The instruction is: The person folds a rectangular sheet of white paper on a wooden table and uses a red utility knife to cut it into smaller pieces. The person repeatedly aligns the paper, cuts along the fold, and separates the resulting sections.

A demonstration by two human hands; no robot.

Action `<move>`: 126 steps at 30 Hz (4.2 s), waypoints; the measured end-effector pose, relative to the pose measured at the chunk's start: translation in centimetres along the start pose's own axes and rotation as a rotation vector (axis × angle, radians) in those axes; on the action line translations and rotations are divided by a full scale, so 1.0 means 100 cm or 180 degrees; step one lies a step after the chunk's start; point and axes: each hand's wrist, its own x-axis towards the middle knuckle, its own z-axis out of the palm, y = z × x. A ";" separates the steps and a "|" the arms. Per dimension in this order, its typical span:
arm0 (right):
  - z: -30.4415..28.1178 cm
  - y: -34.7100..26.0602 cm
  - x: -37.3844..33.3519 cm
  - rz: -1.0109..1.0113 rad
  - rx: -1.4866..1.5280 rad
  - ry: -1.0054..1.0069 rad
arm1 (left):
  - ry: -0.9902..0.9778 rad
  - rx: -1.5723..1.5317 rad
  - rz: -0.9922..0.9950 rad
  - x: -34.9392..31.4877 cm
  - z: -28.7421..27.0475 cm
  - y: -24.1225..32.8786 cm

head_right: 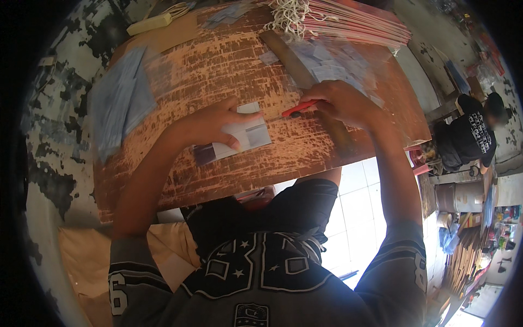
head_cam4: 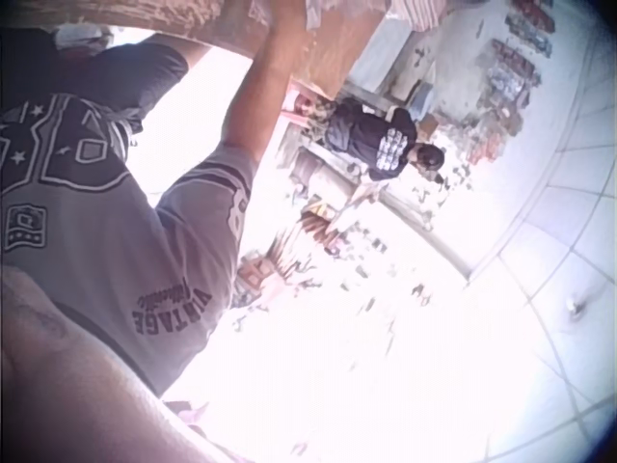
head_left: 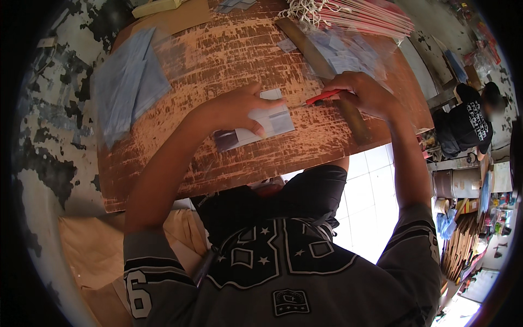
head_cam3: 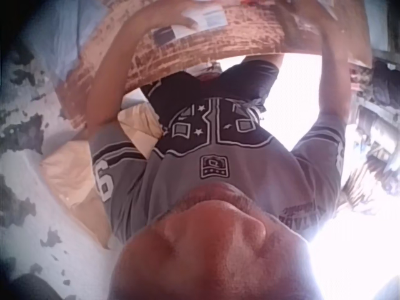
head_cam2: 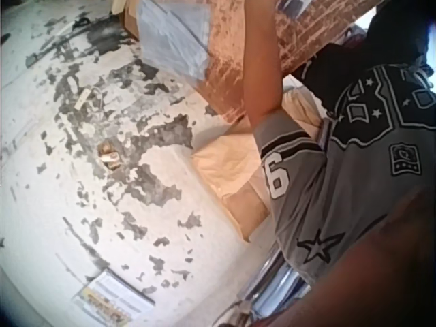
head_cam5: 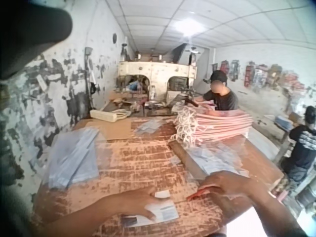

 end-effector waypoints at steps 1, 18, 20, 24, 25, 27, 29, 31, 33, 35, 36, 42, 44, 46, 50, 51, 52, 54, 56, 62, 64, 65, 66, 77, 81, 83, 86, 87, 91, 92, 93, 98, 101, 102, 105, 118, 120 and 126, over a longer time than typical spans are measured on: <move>0.001 0.001 -0.001 0.0045 0.0046 -0.0019 | 0.0017 0.0010 0.0005 0.000 0.001 -0.001; 0.017 -0.021 -0.090 0.0645 0.1810 0.0739 | 0.0085 0.0055 0.0106 -0.003 0.001 0.001; 0.028 -0.037 -0.094 0.0448 0.2447 0.0710 | 0.0089 0.0088 0.0106 -0.005 0.000 0.003; 0.040 -0.069 -0.108 0.0790 0.3565 0.0192 | 0.0145 0.0128 0.0140 -0.006 0.003 -0.002; 0.050 -0.078 -0.109 0.0636 0.3809 0.0370 | 0.0153 0.0124 0.0133 -0.007 0.003 -0.003; 0.061 -0.088 -0.104 0.0252 0.4256 0.0381 | 0.0216 0.0127 0.0171 -0.007 0.006 -0.004; 0.068 -0.089 -0.102 0.0051 0.4732 0.0193 | 0.0240 0.0164 0.0202 -0.007 0.005 -0.005; 0.072 -0.099 -0.097 -0.0097 0.5135 0.0125 | 0.0224 0.0236 0.0226 -0.007 0.002 -0.004; 0.073 -0.111 -0.092 -0.0245 0.5446 0.0076 | 0.0205 0.0298 0.0232 -0.007 0.004 -0.005; 0.070 -0.118 -0.088 -0.0427 0.5440 0.0019 | 0.0180 0.0330 0.0225 -0.007 0.003 -0.006; 0.068 -0.122 -0.086 -0.0519 0.5437 -0.0012 | 0.0164 0.0331 0.0215 -0.007 0.003 -0.006; 0.080 -0.136 -0.076 -0.0716 0.4704 0.0810 | 0.0159 0.0384 0.0330 -0.005 0.002 -0.007; 0.091 -0.136 -0.066 -0.0861 0.4352 0.1360 | 0.0177 0.0361 0.0341 -0.005 0.002 -0.006; 0.090 -0.139 -0.059 -0.0551 0.4676 0.1687 | 0.0249 0.0336 0.0356 -0.005 0.003 -0.006; 0.088 -0.125 -0.051 0.0219 0.5498 0.2100 | 0.0382 0.0171 0.0290 -0.010 0.006 -0.006; 0.091 -0.123 -0.045 0.0087 0.5868 0.2100 | 0.0439 0.0225 0.0306 -0.008 0.008 -0.008; 0.094 -0.115 -0.045 0.0332 0.5941 0.1803 | 0.0497 0.0277 0.0322 -0.007 0.009 -0.009; 0.097 -0.104 -0.044 0.0794 0.6077 0.1204 | 0.0404 0.0279 0.0247 -0.007 0.006 -0.006; 0.096 -0.108 -0.037 0.1230 0.5620 0.0574 | 0.0333 0.0262 0.0183 -0.009 0.004 -0.004; 0.077 -0.135 -0.011 0.1773 0.3955 -0.0590 | 0.0298 0.0241 0.0176 -0.011 0.000 0.001; 0.082 -0.132 -0.005 0.1785 0.3599 -0.0722 | 0.0332 0.0251 0.0202 -0.009 0.003 -0.002; 0.080 -0.134 -0.002 0.1766 0.3599 -0.0742 | 0.0336 0.0254 0.0202 -0.009 0.004 -0.003; 0.080 -0.133 -0.001 0.1784 0.3462 -0.0794 | 0.0339 0.0258 0.0201 -0.010 0.004 -0.004; 0.086 -0.131 0.000 0.1642 0.3026 -0.0766 | 0.0489 0.0247 0.0400 -0.011 0.009 -0.011; 0.084 -0.131 0.002 0.1704 0.2942 -0.0757 | 0.0457 0.0099 0.0456 -0.015 0.007 -0.008; 0.086 -0.130 0.001 0.1692 0.2934 -0.0705 | 0.0528 0.0047 0.0561 -0.014 0.009 -0.014; 0.084 -0.134 0.003 0.1780 0.3089 -0.0687 | 0.0525 -0.0058 0.0683 -0.014 0.010 -0.020; 0.083 -0.136 0.003 0.1799 0.3138 -0.0666 | 0.0533 -0.0114 0.0770 -0.014 0.010 -0.022; 0.092 -0.130 0.000 0.1706 0.3082 -0.0594 | 0.0367 -0.0281 0.0807 -0.020 0.002 -0.018; 0.093 -0.128 0.000 0.1708 0.3075 -0.0595 | 0.0502 -0.0176 0.0939 -0.021 0.004 -0.020; 0.093 -0.128 0.000 0.1712 0.3068 -0.0596 | 0.0634 -0.0070 0.1074 -0.023 0.006 -0.021; 0.091 -0.131 0.000 0.1763 0.3221 -0.0621 | 0.0978 0.0226 0.1212 -0.034 0.011 -0.021; 0.094 -0.130 -0.001 0.1770 0.3226 -0.0562 | 0.1159 0.0371 0.1299 -0.039 0.013 -0.027; 0.095 -0.130 -0.002 0.1763 0.3201 -0.0567 | 0.1167 0.0402 0.1336 -0.040 0.013 -0.029; 0.097 -0.127 -0.002 0.1760 0.3206 -0.0577 | 0.1234 0.0441 0.1476 -0.042 0.013 -0.034; 0.097 -0.127 -0.003 0.1757 0.3123 -0.0613 | 0.1296 0.0216 0.1541 -0.049 0.023 -0.048; 0.098 -0.126 -0.003 0.1765 0.3150 -0.0597 | 0.1234 0.0189 0.1488 -0.049 0.022 -0.049; 0.098 -0.126 -0.005 0.1660 0.3310 -0.0513 | 0.1212 0.0311 0.1572 -0.048 0.019 -0.052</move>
